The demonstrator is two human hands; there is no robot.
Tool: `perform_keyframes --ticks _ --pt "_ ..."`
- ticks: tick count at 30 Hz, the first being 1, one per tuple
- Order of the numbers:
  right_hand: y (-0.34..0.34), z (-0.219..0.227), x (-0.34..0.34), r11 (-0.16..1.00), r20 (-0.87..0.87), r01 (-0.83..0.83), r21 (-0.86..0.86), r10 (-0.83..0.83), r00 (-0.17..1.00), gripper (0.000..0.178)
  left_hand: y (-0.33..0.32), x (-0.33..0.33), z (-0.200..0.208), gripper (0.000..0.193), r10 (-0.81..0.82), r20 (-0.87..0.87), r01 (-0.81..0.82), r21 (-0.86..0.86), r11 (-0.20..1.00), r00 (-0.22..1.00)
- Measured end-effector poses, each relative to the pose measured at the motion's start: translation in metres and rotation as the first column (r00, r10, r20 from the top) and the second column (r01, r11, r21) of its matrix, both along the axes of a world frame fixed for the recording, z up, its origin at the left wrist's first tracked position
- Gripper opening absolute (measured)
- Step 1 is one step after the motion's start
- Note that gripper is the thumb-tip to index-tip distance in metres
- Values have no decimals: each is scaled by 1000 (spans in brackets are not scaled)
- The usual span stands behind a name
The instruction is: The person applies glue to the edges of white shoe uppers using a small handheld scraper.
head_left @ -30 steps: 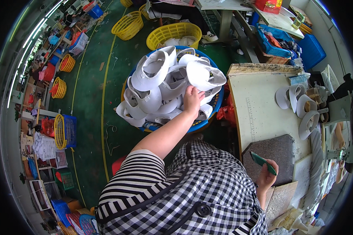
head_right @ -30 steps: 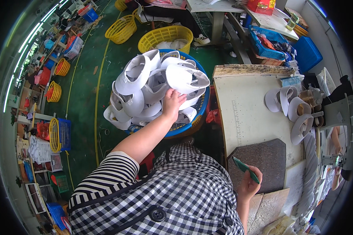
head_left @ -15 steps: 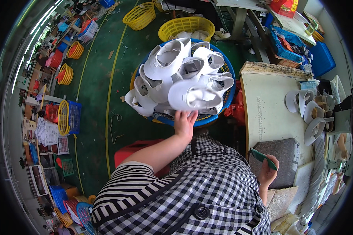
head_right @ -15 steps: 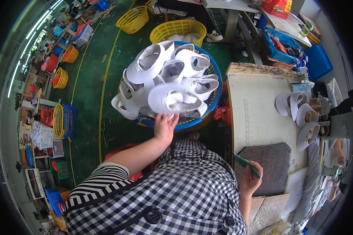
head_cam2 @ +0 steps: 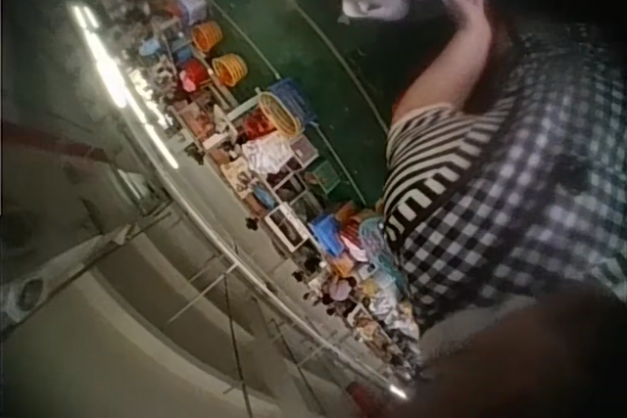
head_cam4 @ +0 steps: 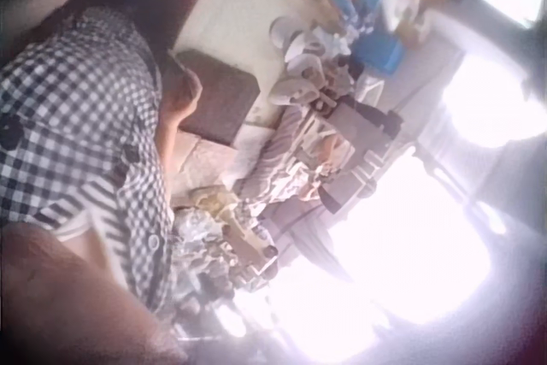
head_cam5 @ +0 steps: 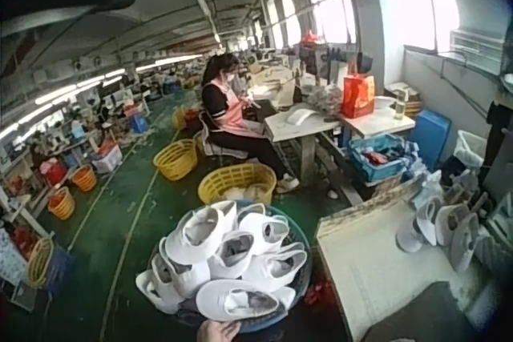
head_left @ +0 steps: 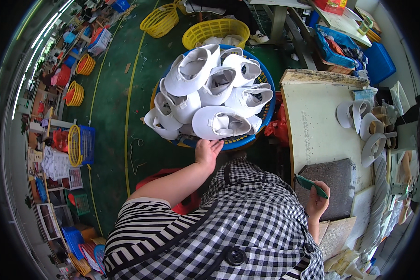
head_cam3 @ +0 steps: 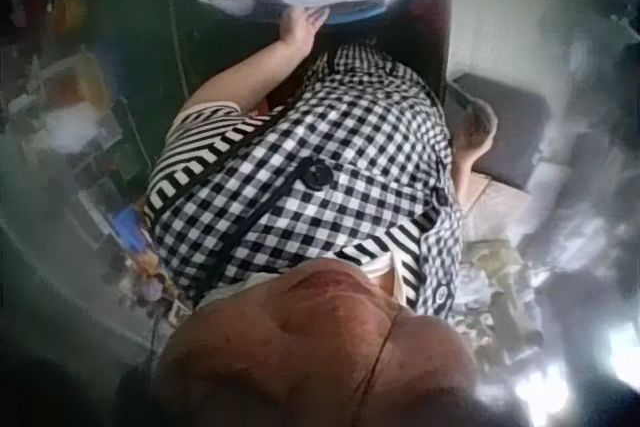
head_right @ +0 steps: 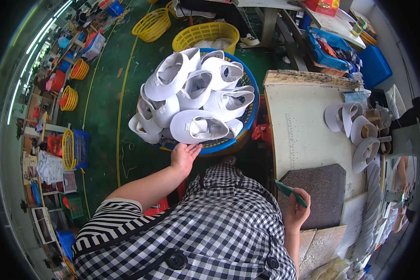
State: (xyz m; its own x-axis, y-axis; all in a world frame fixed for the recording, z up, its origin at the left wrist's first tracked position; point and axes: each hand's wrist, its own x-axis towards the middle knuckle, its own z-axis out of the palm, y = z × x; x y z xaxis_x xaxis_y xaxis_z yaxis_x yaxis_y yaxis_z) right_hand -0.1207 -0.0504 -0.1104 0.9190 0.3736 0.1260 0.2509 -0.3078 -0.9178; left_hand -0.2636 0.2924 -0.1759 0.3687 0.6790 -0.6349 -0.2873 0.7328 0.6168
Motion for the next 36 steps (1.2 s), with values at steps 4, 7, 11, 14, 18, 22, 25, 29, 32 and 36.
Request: perform_keyframes --ticks 4,7,11,14,18,22,25,29,32,36 --pt "-11 -7 -4 999 -22 50 15 -50 999 15 12 -1 4 36 -243 -390 258 -14 966 888" --pt "-24 -23 -7 985 -60 160 61 -156 986 17 18 0 -3 31 -414 -441 417 -95 904 797" --pt "-15 -7 6 627 -628 671 395 -349 696 29 9 6 8 26 -673 -421 590 -328 738 608" --pt "-31 -17 22 343 -806 813 470 -208 554 33 -20 32 42 22 -698 -472 653 -289 700 539" --pt "-54 -17 5 174 -796 822 542 -207 569 30 -42 79 48 41 -860 -362 909 -71 410 360" --pt "-80 -6 -29 3 -804 840 542 -288 520 29 -98 136 49 45 -902 -391 976 182 121 184" --pt "-101 -10 -62 -99 -821 852 514 -346 455 30 -165 171 42 50 -923 -386 919 361 -157 -6" --pt "-134 -6 -112 -238 -820 834 498 -442 364 23 -273 205 16 32 -855 -461 703 527 -478 -237" --pt "-162 -8 -153 -302 -811 822 482 -510 288 25 -365 211 7 17 -780 -532 443 642 -626 -330" --pt "-212 -14 -194 -255 -723 853 455 -666 186 26 -473 233 -7 32 -748 -654 -272 745 -609 -114"
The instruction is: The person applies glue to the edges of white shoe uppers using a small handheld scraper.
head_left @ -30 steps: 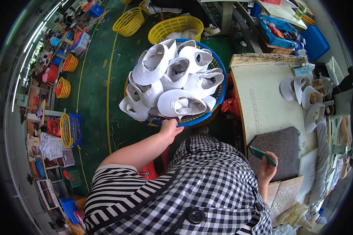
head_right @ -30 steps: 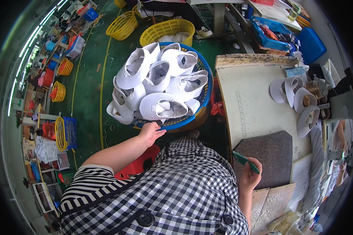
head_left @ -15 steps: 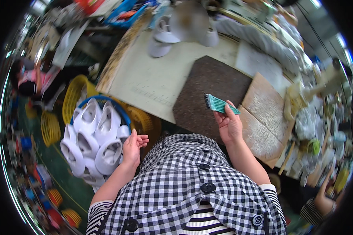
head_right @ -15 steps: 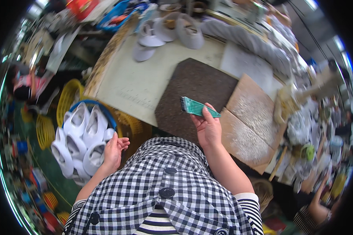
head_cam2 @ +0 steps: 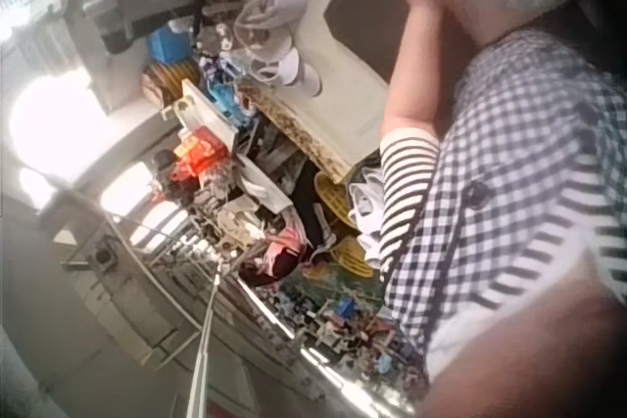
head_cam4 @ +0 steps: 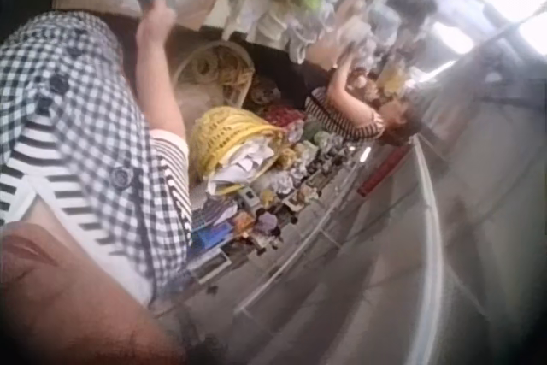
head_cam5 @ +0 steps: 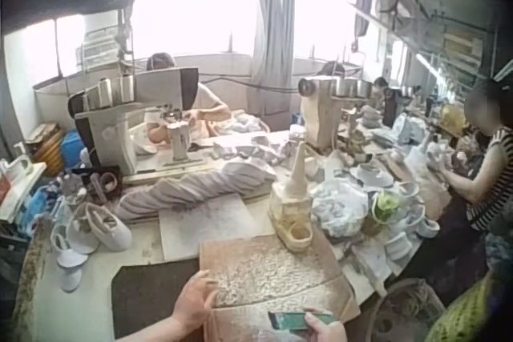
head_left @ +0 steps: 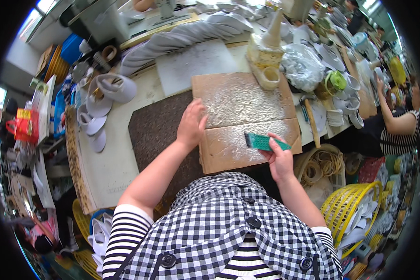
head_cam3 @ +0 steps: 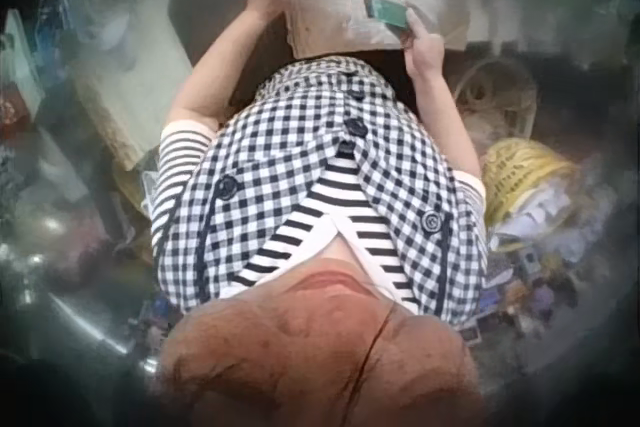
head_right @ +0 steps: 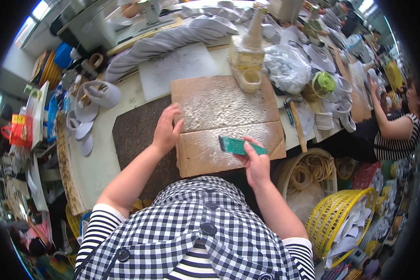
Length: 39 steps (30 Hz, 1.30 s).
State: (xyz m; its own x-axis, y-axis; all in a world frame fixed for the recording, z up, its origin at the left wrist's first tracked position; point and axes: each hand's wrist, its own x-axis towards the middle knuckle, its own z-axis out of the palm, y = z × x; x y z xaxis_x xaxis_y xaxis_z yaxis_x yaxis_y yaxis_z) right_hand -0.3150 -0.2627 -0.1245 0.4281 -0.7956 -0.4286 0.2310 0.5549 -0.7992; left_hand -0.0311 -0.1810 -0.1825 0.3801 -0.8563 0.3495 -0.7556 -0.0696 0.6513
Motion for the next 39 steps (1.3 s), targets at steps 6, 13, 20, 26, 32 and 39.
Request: perform_keyframes --ticks 6,13,20,26,32,39 --pt "-103 -7 -5 931 -197 52 -361 -131 972 21 -51 -2 -38 60 -128 369 -31 396 918 921" --pt "-72 -80 38 151 -636 -672 -725 -522 568 28 -45 -11 -34 60 -141 367 -67 498 864 919" --pt "-25 -54 8 333 -611 -534 -777 -193 768 27 -46 -8 -35 59 -131 391 -96 509 855 911" --pt "-98 -74 -62 910 -518 122 -396 -331 788 13 -47 -7 -34 57 -134 414 -97 490 866 900" --pt "-21 -58 -27 142 -614 -629 -764 -458 643 27 -44 -8 -39 56 -124 450 -127 486 865 884" --pt "-19 -43 -55 697 -551 -212 -685 -306 776 12 -41 -6 -38 57 -121 453 -133 489 862 883"
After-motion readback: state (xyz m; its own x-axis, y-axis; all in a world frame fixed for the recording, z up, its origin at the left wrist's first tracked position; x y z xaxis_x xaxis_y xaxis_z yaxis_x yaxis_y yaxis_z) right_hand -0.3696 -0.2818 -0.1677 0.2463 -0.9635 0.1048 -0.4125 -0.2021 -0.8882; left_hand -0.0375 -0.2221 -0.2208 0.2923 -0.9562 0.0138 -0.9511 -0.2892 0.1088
